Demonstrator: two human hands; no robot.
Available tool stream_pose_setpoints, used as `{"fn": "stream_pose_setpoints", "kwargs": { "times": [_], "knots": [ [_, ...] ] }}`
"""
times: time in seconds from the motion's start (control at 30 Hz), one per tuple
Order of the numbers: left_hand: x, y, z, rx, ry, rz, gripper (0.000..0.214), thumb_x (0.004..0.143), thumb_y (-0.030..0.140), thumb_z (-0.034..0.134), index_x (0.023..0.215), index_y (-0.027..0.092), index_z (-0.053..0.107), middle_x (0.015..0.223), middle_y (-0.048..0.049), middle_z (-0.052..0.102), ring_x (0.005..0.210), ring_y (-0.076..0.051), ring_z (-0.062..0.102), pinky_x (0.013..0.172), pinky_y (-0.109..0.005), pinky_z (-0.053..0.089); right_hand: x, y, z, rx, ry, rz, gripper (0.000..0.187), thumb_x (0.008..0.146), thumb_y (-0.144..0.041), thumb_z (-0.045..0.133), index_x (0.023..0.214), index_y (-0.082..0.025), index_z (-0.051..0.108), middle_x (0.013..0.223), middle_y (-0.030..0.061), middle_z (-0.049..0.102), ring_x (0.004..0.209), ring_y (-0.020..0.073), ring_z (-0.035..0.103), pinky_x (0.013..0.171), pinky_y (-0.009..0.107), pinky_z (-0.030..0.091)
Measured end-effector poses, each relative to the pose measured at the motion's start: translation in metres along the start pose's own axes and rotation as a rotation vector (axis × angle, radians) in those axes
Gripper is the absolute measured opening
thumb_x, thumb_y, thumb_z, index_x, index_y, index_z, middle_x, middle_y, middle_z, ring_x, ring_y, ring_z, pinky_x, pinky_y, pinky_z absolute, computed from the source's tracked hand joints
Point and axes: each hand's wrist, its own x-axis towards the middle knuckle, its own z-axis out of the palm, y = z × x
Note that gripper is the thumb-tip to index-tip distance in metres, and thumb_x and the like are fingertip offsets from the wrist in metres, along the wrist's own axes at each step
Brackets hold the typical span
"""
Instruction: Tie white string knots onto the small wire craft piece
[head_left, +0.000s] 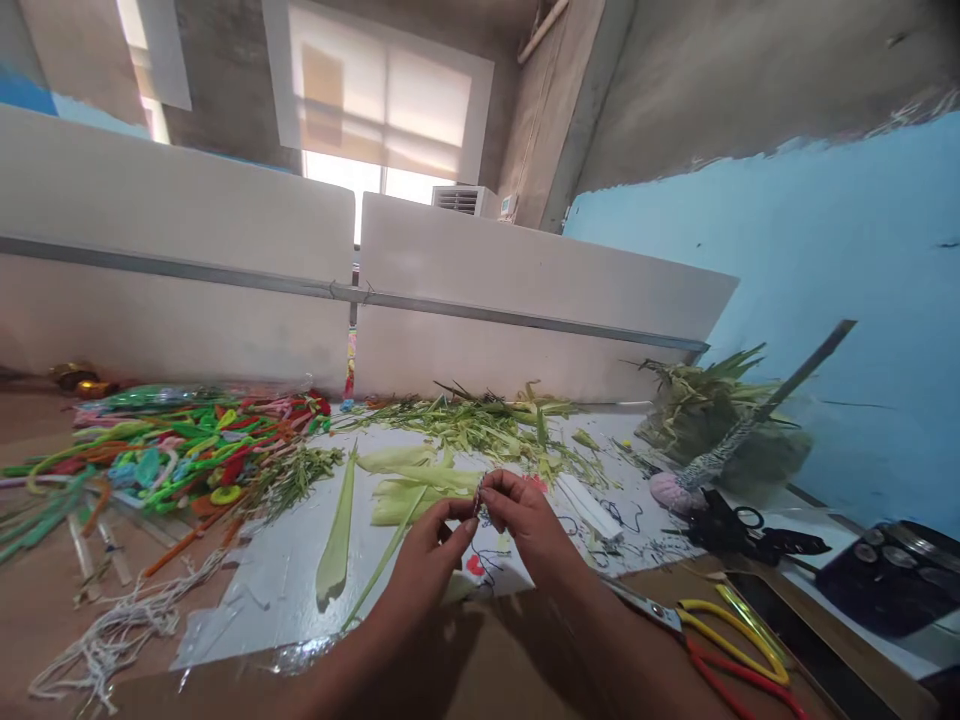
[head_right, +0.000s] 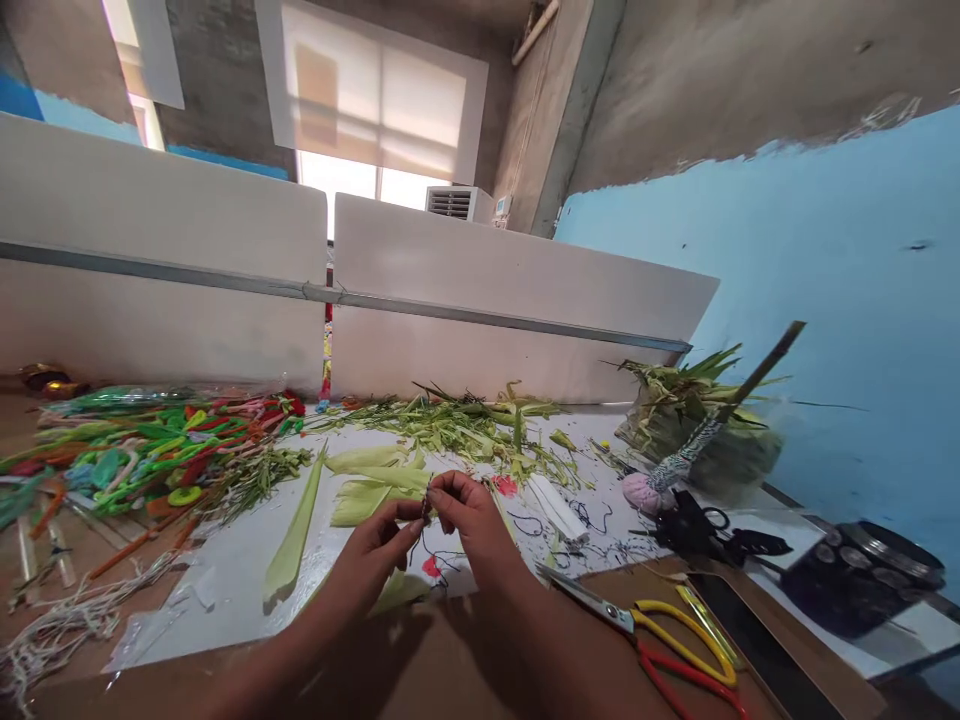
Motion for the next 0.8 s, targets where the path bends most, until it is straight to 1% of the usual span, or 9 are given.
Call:
{"fn": "stream_pose_setpoints", "kwargs": {
  "times": [0.07, 0.13, 0.2, 0.27, 0.33, 0.43, 0.53, 0.7, 0.8],
  "knots": [
    [0.003, -0.006, 0.001, -0.019, 0.0, -0.009, 0.036, 0.078, 0.052, 0.068, 0.089, 0.018, 0.069, 0.083, -0.0045, 0.069, 0.063, -0.017, 0.052, 0.06, -0.028, 0.041, -0.002, 0.007, 0.001, 0.002, 0.009, 0.019, 0.038, 0.069, -0.048, 0.086, 0.079, -0.018, 0.065, 0.064, -0.0043, 0.053, 0.053, 0.0092, 0.037, 0.052, 0.023, 0.027],
    [0.003, -0.011, -0.001, -0.022, 0.01, -0.013, 0.034, 0.076, 0.052, 0.07, 0.08, 0.018, 0.066, 0.076, -0.0032, 0.066, 0.065, -0.018, 0.053, 0.062, -0.029, 0.042, -0.004, 0.016, 0.001, 0.002, 0.015, 0.045, 0.039, 0.067, -0.048, 0.086, 0.078, -0.018, 0.065, 0.064, -0.0044, 0.053, 0.053, 0.0088, 0.037, 0.051, 0.023, 0.028],
    [0.003, -0.013, -0.004, 0.0, 0.043, -0.005, 0.034, 0.076, 0.051, 0.07, 0.08, 0.018, 0.066, 0.078, -0.0037, 0.066, 0.069, -0.019, 0.055, 0.065, -0.029, 0.043, -0.005, 0.025, -0.001, 0.017, 0.013, 0.077, 0.039, 0.067, -0.049, 0.087, 0.077, -0.018, 0.064, 0.061, -0.0058, 0.049, 0.052, 0.0084, 0.034, 0.049, 0.022, 0.027],
    [0.002, -0.011, -0.007, 0.037, 0.104, 0.002, 0.035, 0.076, 0.052, 0.07, 0.085, 0.019, 0.068, 0.085, -0.0047, 0.068, 0.071, -0.019, 0.055, 0.067, -0.03, 0.044, -0.007, 0.035, -0.003, 0.039, 0.002, 0.119, 0.041, 0.068, -0.051, 0.087, 0.076, -0.019, 0.063, 0.057, -0.0074, 0.044, 0.05, 0.0081, 0.032, 0.047, 0.02, 0.027],
    [0.001, -0.008, -0.008, 0.067, 0.146, 0.004, 0.036, 0.076, 0.053, 0.071, 0.09, 0.019, 0.069, 0.09, -0.0053, 0.07, 0.071, -0.019, 0.055, 0.068, -0.03, 0.045, -0.009, 0.042, -0.004, 0.057, -0.013, 0.167, 0.043, 0.066, -0.053, 0.088, 0.076, -0.02, 0.063, 0.055, -0.0085, 0.042, 0.048, 0.0077, 0.031, 0.046, 0.019, 0.03],
    [0.001, -0.005, -0.009, 0.077, 0.125, 0.024, 0.034, 0.078, 0.051, 0.071, 0.089, 0.019, 0.07, 0.09, -0.0061, 0.071, 0.075, -0.02, 0.058, 0.07, -0.03, 0.045, -0.013, 0.047, -0.003, 0.076, -0.027, 0.229, 0.043, 0.067, -0.052, 0.088, 0.078, -0.02, 0.063, 0.059, -0.0072, 0.047, 0.048, 0.0077, 0.037, 0.047, 0.02, 0.037],
    [0.0, -0.009, -0.006, 0.049, 0.102, 0.019, 0.028, 0.079, 0.046, 0.071, 0.088, 0.019, 0.071, 0.09, -0.0062, 0.071, 0.079, -0.022, 0.06, 0.073, -0.031, 0.046, -0.016, 0.048, -0.003, 0.081, -0.039, 0.262, 0.043, 0.068, -0.053, 0.088, 0.079, -0.02, 0.062, 0.062, -0.0056, 0.05, 0.05, 0.0089, 0.043, 0.048, 0.021, 0.038],
    [-0.003, -0.02, -0.004, 0.005, 0.098, -0.03, 0.025, 0.078, 0.044, 0.072, 0.081, 0.019, 0.067, 0.084, -0.0052, 0.068, 0.078, -0.022, 0.06, 0.072, -0.031, 0.047, -0.012, 0.053, -0.005, 0.014, -0.123, 0.245, 0.054, 0.062, -0.062, 0.089, 0.074, -0.019, 0.059, 0.064, -0.0039, 0.051, 0.053, 0.0089, 0.044, 0.05, 0.021, 0.035],
    [-0.002, -0.023, -0.006, 0.003, 0.112, -0.042, 0.025, 0.081, 0.044, 0.071, 0.081, 0.019, 0.066, 0.082, -0.0042, 0.067, 0.077, -0.021, 0.059, 0.071, -0.03, 0.045, -0.011, 0.055, -0.008, -0.006, -0.099, 0.229, 0.051, 0.065, -0.061, 0.088, 0.077, -0.019, 0.062, 0.069, -0.003, 0.053, 0.056, 0.0094, 0.048, 0.052, 0.021, 0.038]
  ]
}}
